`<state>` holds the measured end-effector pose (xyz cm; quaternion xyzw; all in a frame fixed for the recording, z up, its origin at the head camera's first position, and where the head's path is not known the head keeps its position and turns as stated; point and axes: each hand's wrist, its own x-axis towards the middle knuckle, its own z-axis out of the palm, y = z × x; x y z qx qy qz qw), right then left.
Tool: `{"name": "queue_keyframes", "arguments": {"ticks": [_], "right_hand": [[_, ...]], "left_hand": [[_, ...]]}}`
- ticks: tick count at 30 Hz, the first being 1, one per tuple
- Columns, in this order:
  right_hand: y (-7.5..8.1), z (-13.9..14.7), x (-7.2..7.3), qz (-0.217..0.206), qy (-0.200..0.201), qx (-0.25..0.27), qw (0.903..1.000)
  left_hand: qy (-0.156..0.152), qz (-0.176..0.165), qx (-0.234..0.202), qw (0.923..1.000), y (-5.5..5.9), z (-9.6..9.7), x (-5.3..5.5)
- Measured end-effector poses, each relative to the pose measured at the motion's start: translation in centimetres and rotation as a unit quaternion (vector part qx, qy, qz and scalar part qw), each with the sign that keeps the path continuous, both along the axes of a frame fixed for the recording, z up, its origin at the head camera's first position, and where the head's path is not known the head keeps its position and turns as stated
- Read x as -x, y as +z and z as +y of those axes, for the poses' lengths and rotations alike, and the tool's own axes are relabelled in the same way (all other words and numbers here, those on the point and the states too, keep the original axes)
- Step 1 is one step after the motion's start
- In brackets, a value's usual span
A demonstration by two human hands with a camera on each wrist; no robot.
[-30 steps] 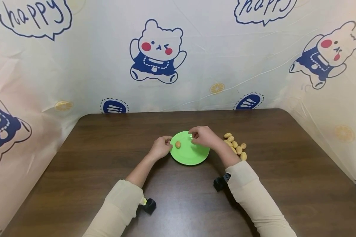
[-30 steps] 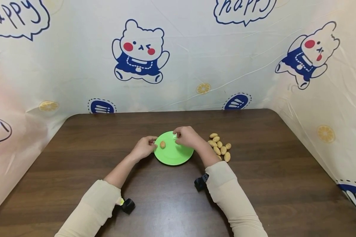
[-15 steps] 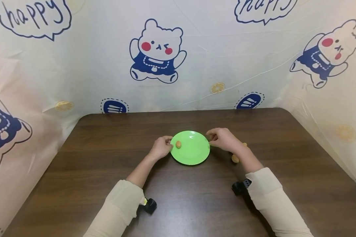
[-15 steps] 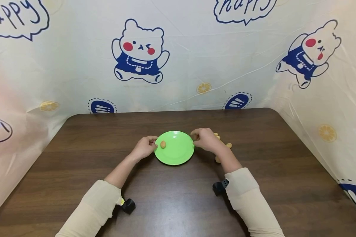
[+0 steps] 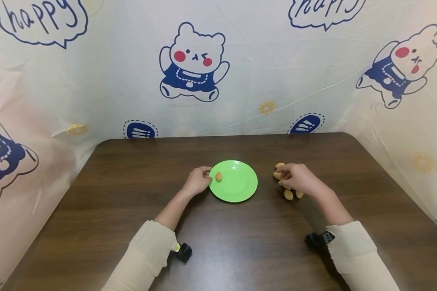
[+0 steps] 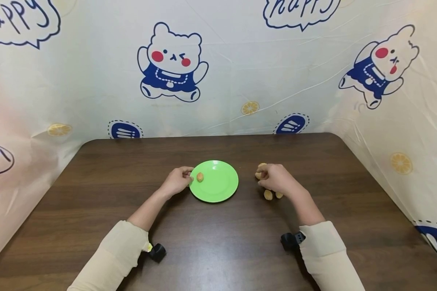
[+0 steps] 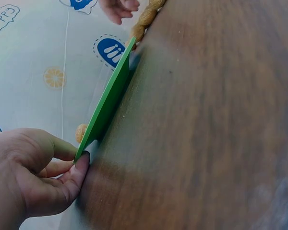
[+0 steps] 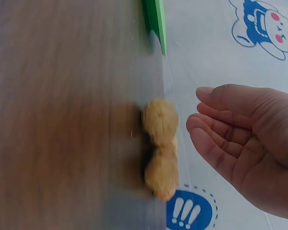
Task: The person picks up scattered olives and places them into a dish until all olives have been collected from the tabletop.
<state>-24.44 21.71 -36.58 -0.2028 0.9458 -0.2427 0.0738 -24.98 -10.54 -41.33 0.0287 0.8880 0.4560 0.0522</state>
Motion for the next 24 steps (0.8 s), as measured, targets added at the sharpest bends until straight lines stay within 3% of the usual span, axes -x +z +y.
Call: {"name": "queue_keyframes", "arguments": {"ticks": [13,24], "right_hand": [[-0.2,3.0,-1.7,0.018,-0.012,-0.013,0.9997],[-1.0,3.9,-2.3,0.028,-0.01,-0.058,0.9979]], "left_hand": [[0.0,-0.004,-0.005,1.0,0.1,0.0,0.0],[-0.005,0.0,-0.007,1.0,-0.1,0.0,0.1]]}}
